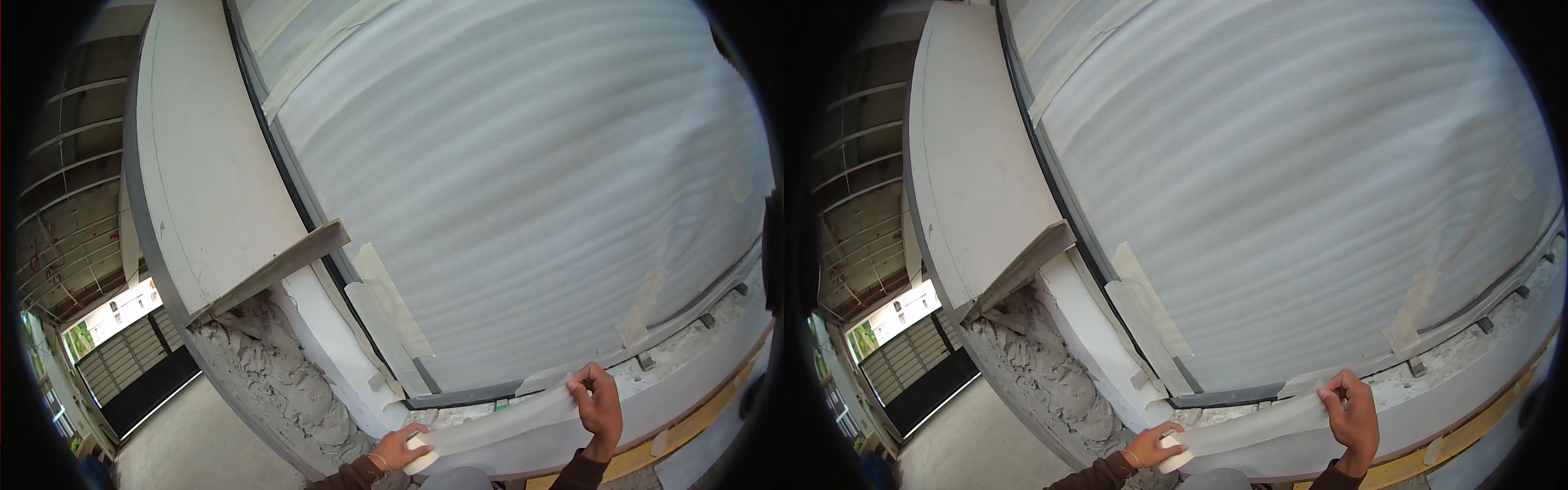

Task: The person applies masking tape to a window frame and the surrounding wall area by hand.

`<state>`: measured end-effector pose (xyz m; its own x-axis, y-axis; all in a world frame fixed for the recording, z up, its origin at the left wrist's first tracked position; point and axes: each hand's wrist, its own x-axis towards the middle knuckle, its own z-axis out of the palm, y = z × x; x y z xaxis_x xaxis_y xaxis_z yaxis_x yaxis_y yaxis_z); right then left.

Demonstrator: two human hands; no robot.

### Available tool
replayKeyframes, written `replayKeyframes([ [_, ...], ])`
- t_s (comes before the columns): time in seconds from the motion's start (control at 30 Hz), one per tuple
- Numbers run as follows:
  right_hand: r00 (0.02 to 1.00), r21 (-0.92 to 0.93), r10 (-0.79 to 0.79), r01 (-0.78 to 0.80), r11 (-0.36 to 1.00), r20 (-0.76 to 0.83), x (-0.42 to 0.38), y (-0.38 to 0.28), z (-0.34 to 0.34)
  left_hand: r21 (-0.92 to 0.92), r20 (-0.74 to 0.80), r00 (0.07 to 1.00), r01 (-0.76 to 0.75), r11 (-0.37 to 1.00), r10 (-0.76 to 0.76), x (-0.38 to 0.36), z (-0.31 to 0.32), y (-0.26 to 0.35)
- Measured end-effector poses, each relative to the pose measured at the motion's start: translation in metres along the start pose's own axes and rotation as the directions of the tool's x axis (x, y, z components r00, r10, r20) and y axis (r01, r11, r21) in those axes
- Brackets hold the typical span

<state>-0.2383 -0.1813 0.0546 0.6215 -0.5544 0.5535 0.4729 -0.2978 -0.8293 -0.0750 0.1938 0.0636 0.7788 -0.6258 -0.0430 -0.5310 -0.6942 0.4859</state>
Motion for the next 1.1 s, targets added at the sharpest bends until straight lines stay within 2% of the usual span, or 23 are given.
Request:
replayKeyframes([
  [0.07, 0.998, 0.043, 0.017, -0.014, 0.999, -0.064, 0.004, 0.018, -0.004, 0.057, -0.064, 0.998, 0.026, 0.998, -0.022, 0.000, -0.036, 0.018],
  [0.13, 0.983, 0.055, 0.080, -0.072, 0.996, -0.164, 0.005, 0.023, -0.011, 0.003, 0.048, 0.981, -0.186, 0.983, 0.185, -0.013, -0.066, 0.046],
  [0.17, 0.973, 0.065, 0.159, -0.150, 0.987, -0.167, 0.005, 0.024, -0.017, 0.011, 0.050, 0.980, -0.192, 0.981, 0.191, -0.021, -0.077, 0.064],
  [0.2, 0.972, 0.071, 0.156, -0.145, 0.987, -0.176, 0.005, 0.029, -0.020, 0.002, 0.083, 0.980, -0.179, 0.984, 0.178, -0.029, -0.087, 0.083],
  [0.27, 0.958, -0.216, 0.034, -0.099, 0.972, -0.286, 0.003, 0.039, -0.019, 0.006, 0.111, 0.980, -0.167, 0.986, 0.165, -0.035, -0.107, 0.120],
  [0.3, 0.957, -0.204, 0.030, -0.092, 0.975, -0.290, 0.004, 0.035, -0.018, 0.154, 0.184, 0.971, -0.184, 0.971, 0.154, -0.035, -0.117, 0.139],
  [0.33, 0.876, -0.372, 0.018, -0.223, 0.901, -0.482, 0.002, 0.028, -0.017, 0.296, 0.256, 0.958, -0.205, 0.933, 0.129, -0.035, -0.122, 0.152],
  [0.37, 0.762, -0.491, -0.037, -0.379, 0.784, -0.647, 0.000, 0.019, -0.017, 0.307, 0.251, 0.960, -0.201, 0.930, 0.125, -0.030, -0.123, 0.157],
  [0.4, 0.762, -0.482, -0.032, -0.376, 0.792, -0.647, -0.003, 0.007, -0.017, 0.414, 0.349, 0.927, -0.286, 0.864, 0.140, -0.019, -0.122, 0.159],
  [0.43, 0.875, -0.469, -0.084, -0.172, 0.866, -0.478, -0.007, -0.009, -0.016, 0.500, 0.445, 0.885, -0.371, 0.782, 0.136, -0.009, -0.118, 0.160],
  [0.47, 0.942, -0.410, -0.163, 0.030, 0.912, -0.292, -0.009, -0.022, -0.010, 0.503, 0.442, 0.888, -0.362, 0.785, 0.126, -0.002, -0.109, 0.162],
  [0.5, 0.971, -0.445, -0.214, 0.144, 0.884, -0.110, -0.012, -0.039, 0.006, 0.566, 0.507, 0.858, -0.403, 0.720, 0.082, 0.006, -0.096, 0.163],
  [0.53, 0.964, -0.457, -0.255, 0.262, 0.850, 0.079, -0.017, -0.058, 0.024, 0.614, 0.566, 0.824, -0.448, 0.649, 0.032, 0.013, -0.084, 0.163],
  [0.57, 0.937, -0.386, -0.210, 0.309, 0.869, 0.278, -0.019, -0.071, 0.043, 0.610, 0.566, 0.824, -0.440, 0.660, 0.026, 0.021, -0.074, 0.164],
  [0.6, 0.868, -0.305, -0.168, 0.337, 0.891, 0.467, -0.019, -0.076, 0.061, 0.640, 0.560, 0.829, -0.436, 0.633, 0.004, 0.030, -0.067, 0.167],
  [0.67, 0.749, -0.310, -0.052, 0.335, 0.890, 0.660, -0.015, -0.061, 0.095, 0.664, 0.558, 0.830, -0.428, 0.613, -0.024, 0.039, -0.064, 0.176],
  [0.8, 0.762, -0.201, -0.013, 0.187, 0.962, 0.648, -0.009, -0.018, 0.134, 0.680, 0.527, 0.850, -0.406, 0.610, -0.022, 0.051, -0.065, 0.188],
  [0.87, 0.756, -0.116, 0.088, -0.016, 0.993, 0.648, -0.001, -0.017, 0.136, 0.685, 0.528, 0.847, -0.383, 0.620, -0.061, 0.053, -0.064, 0.182],
  [0.9, 0.752, -0.134, 0.127, -0.052, 0.990, 0.647, 0.000, -0.014, 0.137, 0.667, 0.509, 0.861, -0.381, 0.640, -0.017, 0.056, -0.066, 0.174],
  [1.0, 0.778, -0.167, 0.114, -0.012, 0.986, 0.617, 0.001, -0.008, 0.137, 0.610, 0.458, 0.885, -0.381, 0.695, 0.082, 0.062, -0.072, 0.155],
  [1.03, 0.794, -0.064, 0.045, -0.007, 0.998, 0.607, 0.000, 0.000, 0.140, 0.584, 0.420, 0.896, -0.387, 0.713, 0.142, 0.064, -0.074, 0.149],
  [1.07, 0.787, -0.073, 0.063, -0.023, 0.997, 0.613, -0.001, 0.005, 0.142, 0.570, 0.429, 0.893, -0.386, 0.725, 0.137, 0.068, -0.076, 0.142],
  [1.1, 0.822, 0.016, -0.051, 0.051, 0.999, 0.567, -0.001, 0.007, 0.144, 0.453, 0.445, 0.875, -0.402, 0.796, 0.188, 0.073, -0.080, 0.135],
])
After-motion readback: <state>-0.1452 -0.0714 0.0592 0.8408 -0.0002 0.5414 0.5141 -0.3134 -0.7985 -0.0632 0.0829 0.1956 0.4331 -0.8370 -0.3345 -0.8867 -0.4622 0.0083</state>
